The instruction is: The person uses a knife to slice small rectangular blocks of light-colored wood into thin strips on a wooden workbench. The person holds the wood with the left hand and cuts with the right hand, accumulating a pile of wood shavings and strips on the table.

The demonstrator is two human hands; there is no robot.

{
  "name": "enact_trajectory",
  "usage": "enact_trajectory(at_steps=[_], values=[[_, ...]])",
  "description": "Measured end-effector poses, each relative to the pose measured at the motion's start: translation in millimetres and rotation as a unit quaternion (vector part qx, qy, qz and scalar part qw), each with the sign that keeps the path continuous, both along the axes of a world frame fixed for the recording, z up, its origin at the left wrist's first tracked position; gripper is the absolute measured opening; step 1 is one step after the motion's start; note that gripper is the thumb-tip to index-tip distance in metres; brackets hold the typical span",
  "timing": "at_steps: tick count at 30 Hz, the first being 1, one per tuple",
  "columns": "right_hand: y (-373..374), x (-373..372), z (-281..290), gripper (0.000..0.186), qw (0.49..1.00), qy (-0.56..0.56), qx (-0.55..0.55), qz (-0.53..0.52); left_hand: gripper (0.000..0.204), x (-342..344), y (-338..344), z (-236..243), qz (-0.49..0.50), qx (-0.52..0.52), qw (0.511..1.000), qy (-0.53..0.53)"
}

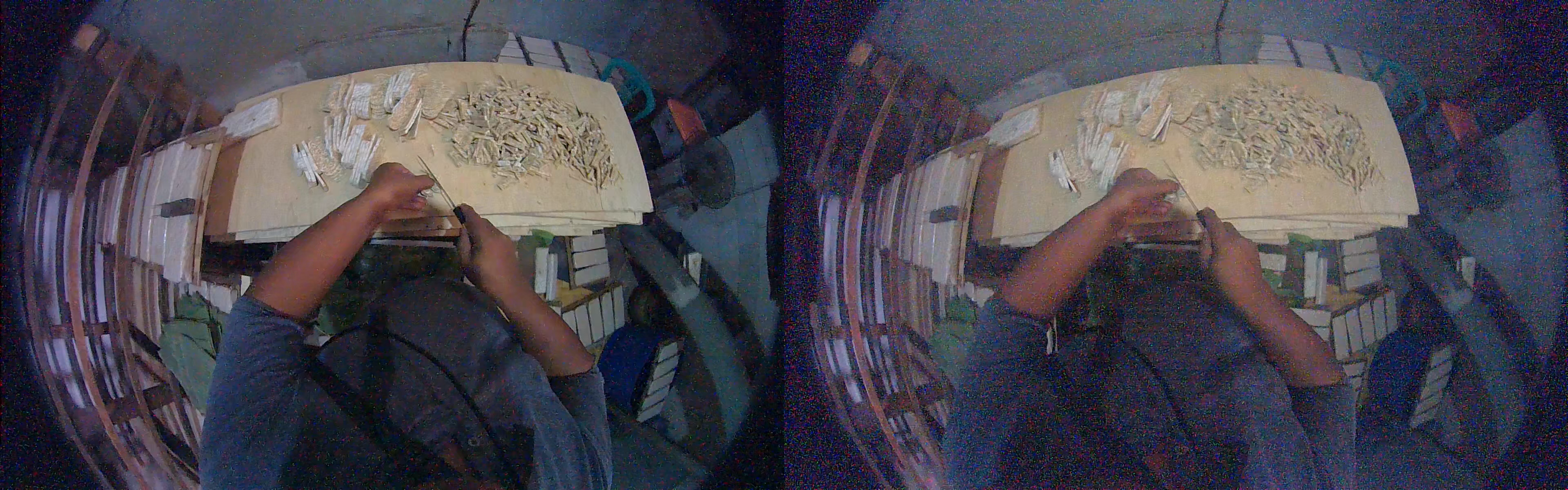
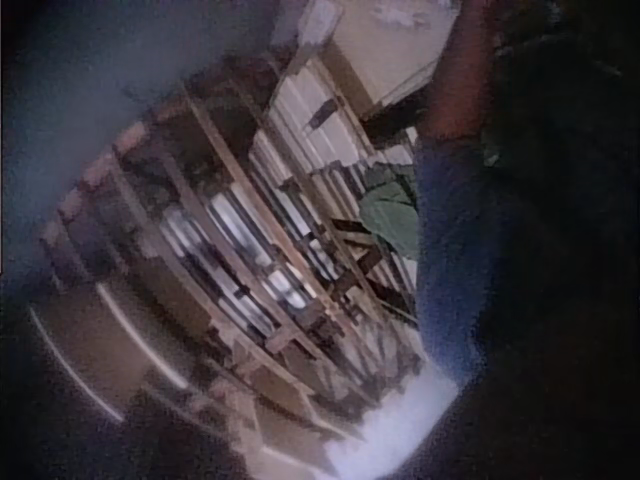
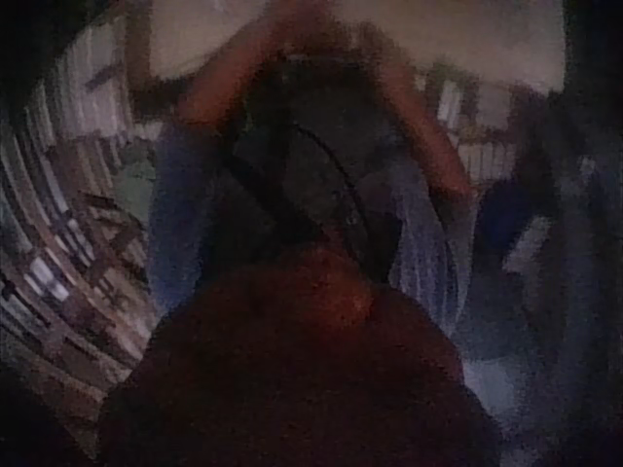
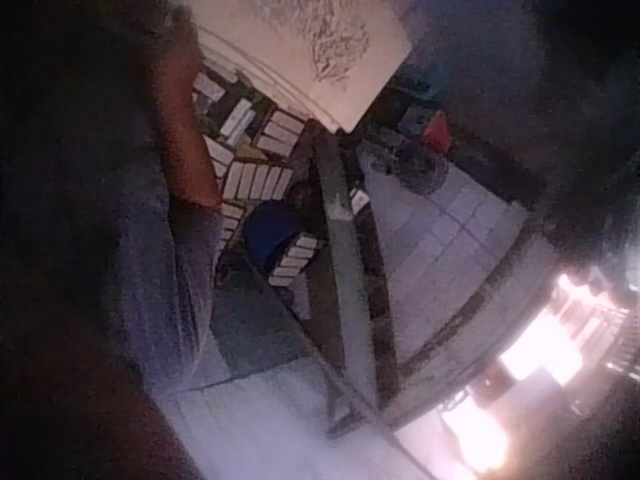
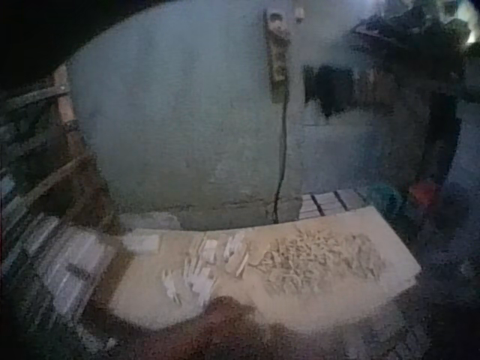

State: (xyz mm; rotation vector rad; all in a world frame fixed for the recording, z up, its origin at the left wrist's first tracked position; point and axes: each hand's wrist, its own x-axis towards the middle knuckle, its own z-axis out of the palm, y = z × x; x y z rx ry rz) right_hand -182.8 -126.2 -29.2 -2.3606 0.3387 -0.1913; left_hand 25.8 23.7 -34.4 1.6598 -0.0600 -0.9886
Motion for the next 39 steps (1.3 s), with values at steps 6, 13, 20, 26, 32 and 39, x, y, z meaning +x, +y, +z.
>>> enact_trajectory(at_steps=[6,13,20,26,32,39], values=[[-1.4,-0.2,-13.1,0.045,1.000,0.007,-0.007,0.010,0.030,5.8,-15.2,1.1,-0.070,0.133,0.985,-0.081],[-1.6,-7.3,-7.6,0.045,0.996,0.068,-0.041,0.032,0.034,20.2,-10.2,-35.9,-0.164,0.176,0.951,-0.196],[-6.0,-5.3,7.1,0.046,0.999,0.005,-0.038,0.009,0.033,1.0,-21.7,-0.7,-0.014,0.146,0.986,-0.083],[6.1,-10.9,14.1,0.045,0.998,0.013,-0.058,0.012,0.036,6.7,-18.6,-21.0,0.008,0.115,0.991,-0.071],[6.9,-12.9,11.7,0.047,0.998,0.020,-0.043,0.032,0.039,3.6,-19.5,-11.5,-0.035,0.166,0.979,-0.110],[6.2,-12.9,-0.8,0.047,0.998,-0.004,-0.046,0.036,0.043,-0.6,-18.4,2.3,-0.036,0.153,0.983,-0.094]])
